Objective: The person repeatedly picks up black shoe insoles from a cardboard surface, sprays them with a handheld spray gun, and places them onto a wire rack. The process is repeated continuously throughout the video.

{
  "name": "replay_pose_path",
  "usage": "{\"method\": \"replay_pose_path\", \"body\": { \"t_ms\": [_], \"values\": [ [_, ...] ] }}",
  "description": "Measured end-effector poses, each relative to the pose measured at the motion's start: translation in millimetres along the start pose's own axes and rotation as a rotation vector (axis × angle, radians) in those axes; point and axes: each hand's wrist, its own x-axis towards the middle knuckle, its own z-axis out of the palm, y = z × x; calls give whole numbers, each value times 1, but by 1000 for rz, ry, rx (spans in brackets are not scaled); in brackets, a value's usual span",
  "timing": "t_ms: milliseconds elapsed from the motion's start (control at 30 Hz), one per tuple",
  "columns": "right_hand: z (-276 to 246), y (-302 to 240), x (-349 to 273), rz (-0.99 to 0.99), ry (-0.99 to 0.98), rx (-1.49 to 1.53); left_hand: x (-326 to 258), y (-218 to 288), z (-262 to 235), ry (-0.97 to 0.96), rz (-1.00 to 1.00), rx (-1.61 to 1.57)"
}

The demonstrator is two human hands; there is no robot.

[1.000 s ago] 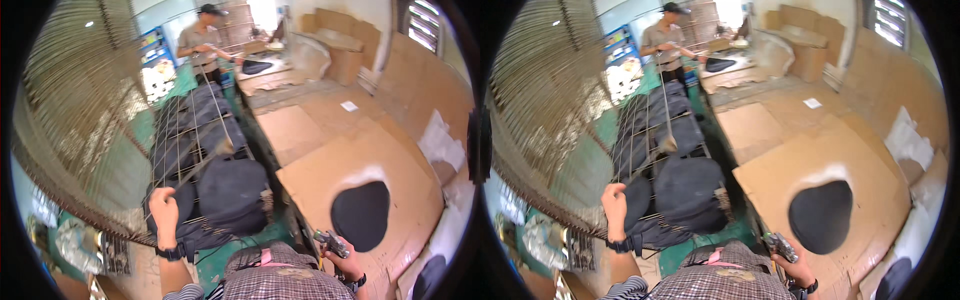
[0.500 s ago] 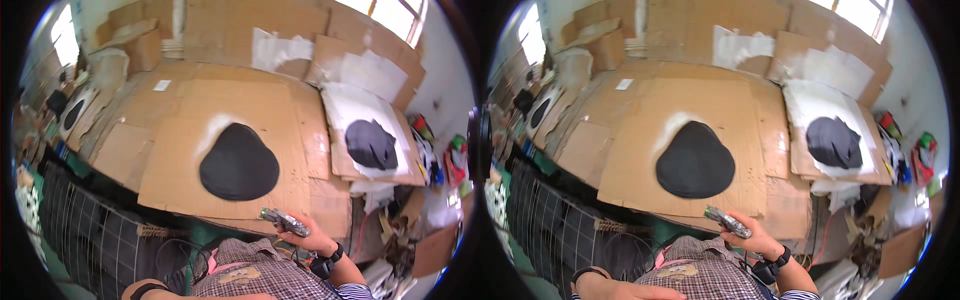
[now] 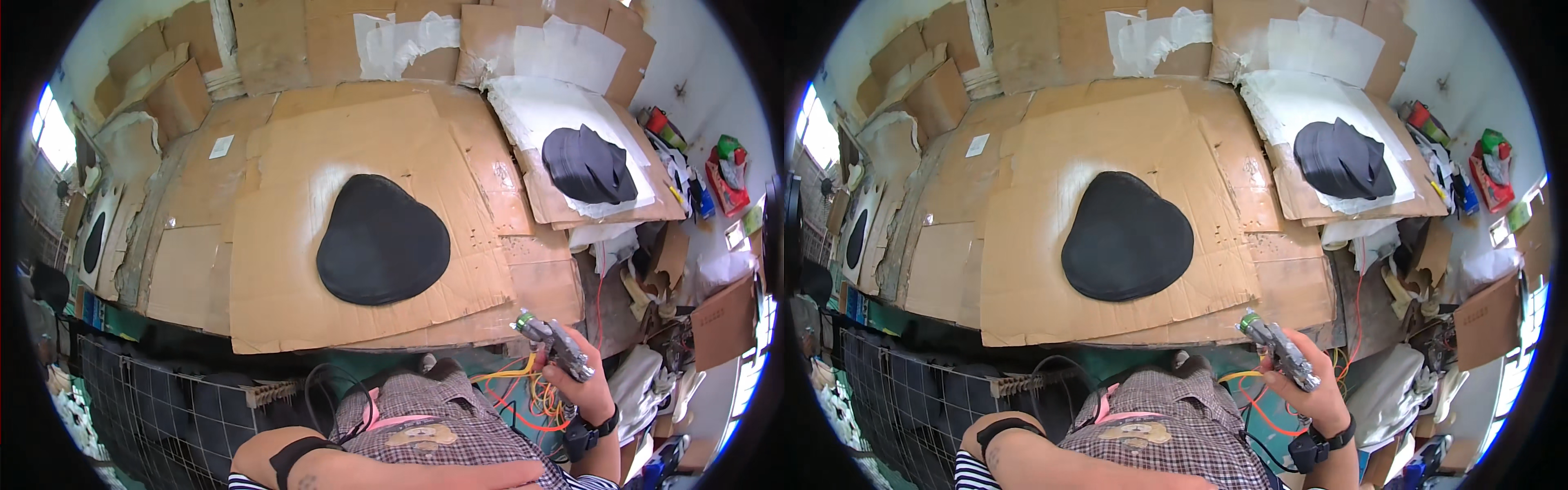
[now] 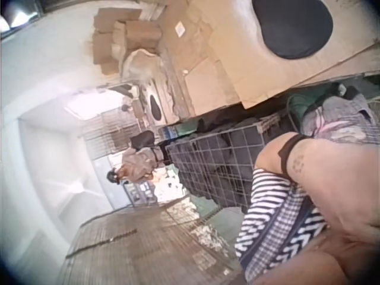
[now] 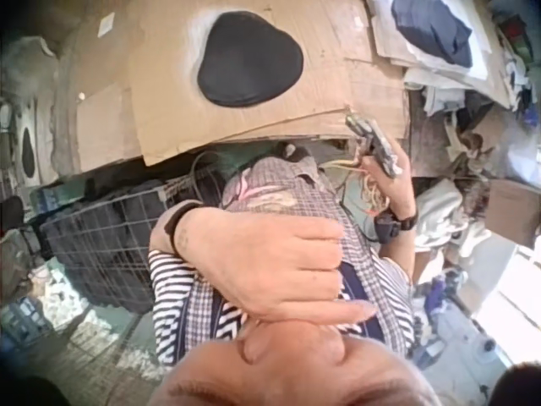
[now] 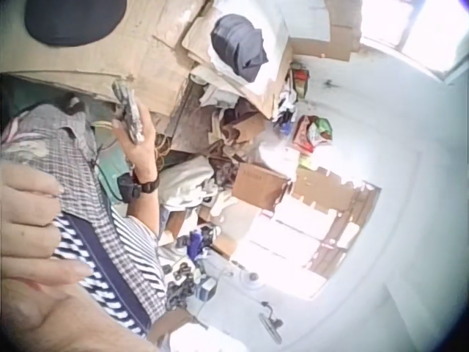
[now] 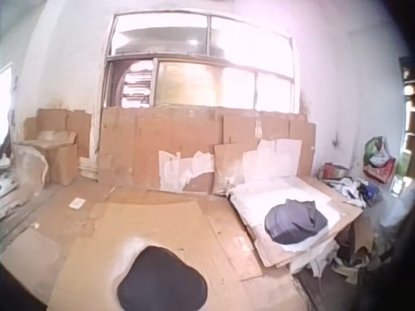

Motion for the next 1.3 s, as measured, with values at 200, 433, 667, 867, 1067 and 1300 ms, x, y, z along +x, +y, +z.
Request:
{"method": "replay_pose_path", "body": {
  "t_ms": [200, 433, 667, 867, 1067, 1300],
  "values": [
    [23, -17, -9, -16, -25, -19, 3, 15, -21, -366, -147, 46],
    [19, -14, -27, -40, 43, -29, -97, -18, -61, -399, -626, 567],
    [35, -26, -38, -64, 3, 88, -215, 5, -75, 85, -1157, 778],
    [13, -34, -53, -22, 136, -87, -231, 0, -66, 165, -1278, 736],
    [25, -28, -50, 48, -110, 84, -252, -18, -50, 15, -1330, 771],
    [35, -25, -9, -91, 29, 121, -247, -16, -50, 31, -1452, 762]
  ]
}}
